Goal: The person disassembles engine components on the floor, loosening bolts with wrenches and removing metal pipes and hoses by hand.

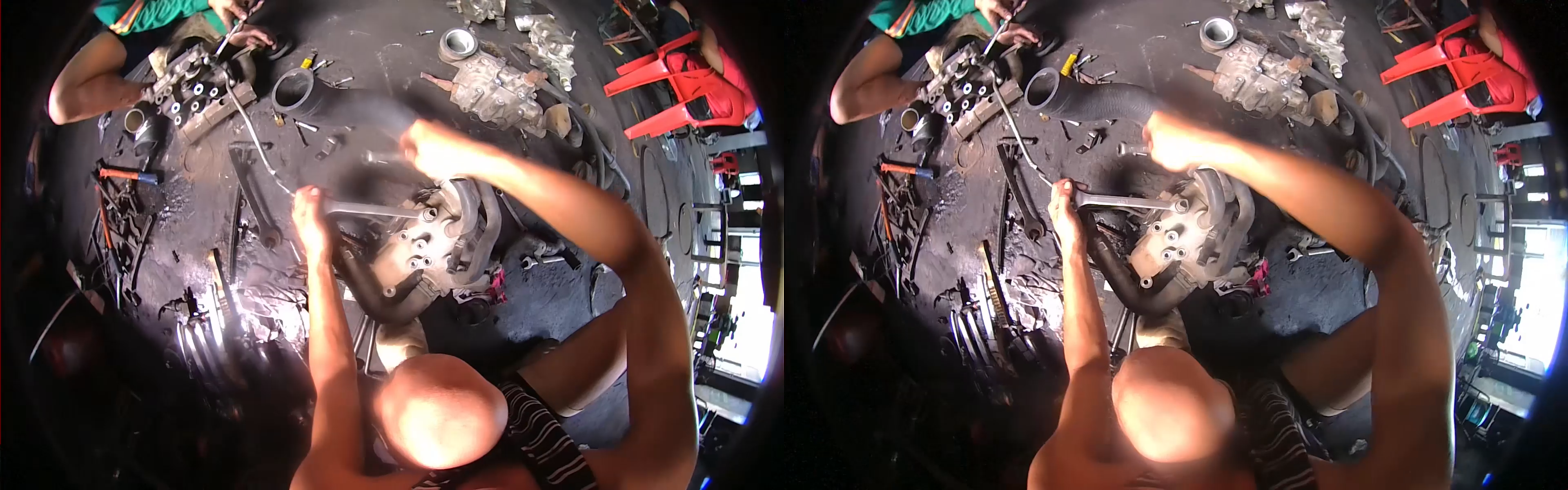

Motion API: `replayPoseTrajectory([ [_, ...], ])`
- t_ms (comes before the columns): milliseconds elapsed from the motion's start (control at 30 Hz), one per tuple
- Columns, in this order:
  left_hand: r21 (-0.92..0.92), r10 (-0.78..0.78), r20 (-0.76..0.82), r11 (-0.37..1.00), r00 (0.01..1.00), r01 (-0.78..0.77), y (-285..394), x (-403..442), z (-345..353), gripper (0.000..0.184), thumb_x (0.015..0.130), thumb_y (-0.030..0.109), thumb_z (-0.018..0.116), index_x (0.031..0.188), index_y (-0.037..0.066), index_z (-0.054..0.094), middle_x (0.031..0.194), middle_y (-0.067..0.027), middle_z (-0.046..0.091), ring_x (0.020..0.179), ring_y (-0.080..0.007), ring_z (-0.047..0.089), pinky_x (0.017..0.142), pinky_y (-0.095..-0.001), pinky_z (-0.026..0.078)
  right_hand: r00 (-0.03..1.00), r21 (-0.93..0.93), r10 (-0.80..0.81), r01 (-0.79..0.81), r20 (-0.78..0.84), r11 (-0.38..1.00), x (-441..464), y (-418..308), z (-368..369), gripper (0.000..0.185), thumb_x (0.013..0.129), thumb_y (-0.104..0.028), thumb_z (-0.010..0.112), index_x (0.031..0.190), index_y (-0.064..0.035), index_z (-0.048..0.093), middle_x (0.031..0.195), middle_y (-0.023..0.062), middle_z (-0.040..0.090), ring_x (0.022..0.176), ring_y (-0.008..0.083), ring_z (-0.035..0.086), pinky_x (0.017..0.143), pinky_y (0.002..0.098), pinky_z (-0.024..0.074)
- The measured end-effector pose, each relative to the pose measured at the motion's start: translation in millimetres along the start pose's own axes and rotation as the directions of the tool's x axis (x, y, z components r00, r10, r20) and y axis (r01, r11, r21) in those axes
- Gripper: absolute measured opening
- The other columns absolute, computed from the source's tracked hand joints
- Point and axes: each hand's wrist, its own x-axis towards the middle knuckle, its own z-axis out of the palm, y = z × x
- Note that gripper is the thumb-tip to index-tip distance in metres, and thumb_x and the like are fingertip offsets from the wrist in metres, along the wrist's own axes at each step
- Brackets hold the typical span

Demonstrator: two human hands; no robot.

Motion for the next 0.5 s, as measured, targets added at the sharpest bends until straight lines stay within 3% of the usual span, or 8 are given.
replayPoseTrajectory([
  [100, 0.012, 0.011, -0.006, 1.000, 1.000, -0.011, 1, -4, -1, 0.029, 0.089, 0.019, 0.048, 0.081, -0.002, 0.065, 0.085, -0.0111, 0.061, 0.085, -0.0232, 0.055, 0.083, -0.0348, 0.041, 0.876, 0.197, 0.089, -0.205, 0.475, 0.959, -2, 16, 7, 0.023, 0.090, -0.011, 0.052, 0.103, 0.0051, 0.062, 0.063, 0.0051, 0.060, 0.047, 0.0140, 0.051, 0.041, 0.0325, 0.0411],
  [133, 0.015, 0.051, -0.003, 0.999, 0.999, -0.051, -1, -6, -3, 0.028, 0.089, 0.019, 0.048, 0.081, -0.002, 0.065, 0.085, -0.0109, 0.061, 0.086, -0.0232, 0.055, 0.083, -0.0345, 0.041, 0.873, 0.255, 0.162, -0.305, 0.459, 0.918, 4, 15, -7, 0.020, 0.088, -0.008, 0.052, 0.098, 0.0052, 0.063, 0.062, 0.0054, 0.059, 0.048, 0.0148, 0.053, 0.040, 0.0333, 0.0406],
  [233, 0.006, 0.022, -0.022, 1.000, 1.000, -0.021, 1, -11, -4, 0.029, 0.091, 0.024, 0.049, 0.088, -0.001, 0.063, 0.084, -0.0067, 0.059, 0.081, -0.0180, 0.052, 0.080, -0.0301, 0.038, 0.999, -0.064, -0.031, 0.032, 0.013, 0.997, -2, 1, 4, 0.015, 0.085, -0.006, 0.051, 0.085, 0.0032, 0.063, 0.060, 0.0058, 0.057, 0.046, 0.0127, 0.051, 0.039, 0.0320, 0.0401],
  [267, -0.002, 0.028, -0.025, 1.000, 0.999, -0.028, 3, -10, -4, 0.028, 0.091, 0.028, 0.050, 0.091, 0.002, 0.060, 0.082, -0.0032, 0.059, 0.076, -0.0123, 0.047, 0.076, -0.0260, 0.034, 0.922, 0.308, -0.054, -0.072, 0.383, 0.949, -5, 11, 14, 0.017, 0.087, -0.007, 0.051, 0.088, 0.0029, 0.064, 0.061, 0.0056, 0.058, 0.046, 0.0128, 0.051, 0.039, 0.0319, 0.0398],
  [333, -0.114, -0.065, -0.023, 0.992, 0.998, 0.062, -11, -19, -7, 0.029, 0.091, 0.027, 0.050, 0.100, 0.002, 0.060, 0.081, -0.0052, 0.063, 0.077, -0.0128, 0.050, 0.076, -0.0263, 0.036, 0.918, 0.318, 0.038, -0.175, 0.394, 0.932, -6, 5, 14, 0.021, 0.082, -0.004, 0.049, 0.098, 0.0030, 0.062, 0.053, 0.0045, 0.049, 0.038, 0.0111, 0.043, 0.034, 0.0274, 0.0317],
  [367, -0.088, -0.044, -0.012, 0.995, 0.999, 0.043, -9, -24, -9, 0.028, 0.091, 0.027, 0.050, 0.100, 0.002, 0.060, 0.081, -0.0056, 0.063, 0.077, -0.0129, 0.051, 0.075, -0.0266, 0.036, 0.925, 0.291, 0.130, -0.242, 0.357, 0.925, -8, -2, -1, 0.026, 0.083, -0.004, 0.048, 0.105, 0.0039, 0.059, 0.053, 0.0048, 0.049, 0.037, 0.0110, 0.040, 0.033, 0.0280, 0.0306],
  [467, -0.162, -0.124, -0.028, 0.980, 0.992, 0.118, -3, -25, -9, 0.027, 0.091, 0.025, 0.051, 0.100, 0.001, 0.060, 0.083, -0.0069, 0.063, 0.077, -0.0152, 0.055, 0.081, -0.0280, 0.039, 0.994, 0.009, -0.072, 0.073, -0.077, 0.997, -10, -8, 8, 0.020, 0.087, -0.002, 0.049, 0.098, 0.0033, 0.064, 0.053, 0.0032, 0.048, 0.041, 0.0129, 0.043, 0.040, 0.0317, 0.0374],
  [500, -0.138, -0.102, -0.025, 0.986, 0.994, 0.098, -2, -31, -12, 0.027, 0.091, 0.025, 0.052, 0.099, 0.001, 0.060, 0.084, -0.0071, 0.063, 0.079, -0.0161, 0.056, 0.084, -0.0290, 0.039, 0.990, 0.087, -0.141, 0.143, -0.028, 0.986, -19, 7, 35, 0.020, 0.088, -0.005, 0.050, 0.098, 0.0029, 0.064, 0.055, 0.0049, 0.052, 0.044, 0.0140, 0.047, 0.039, 0.0326, 0.0390],
])
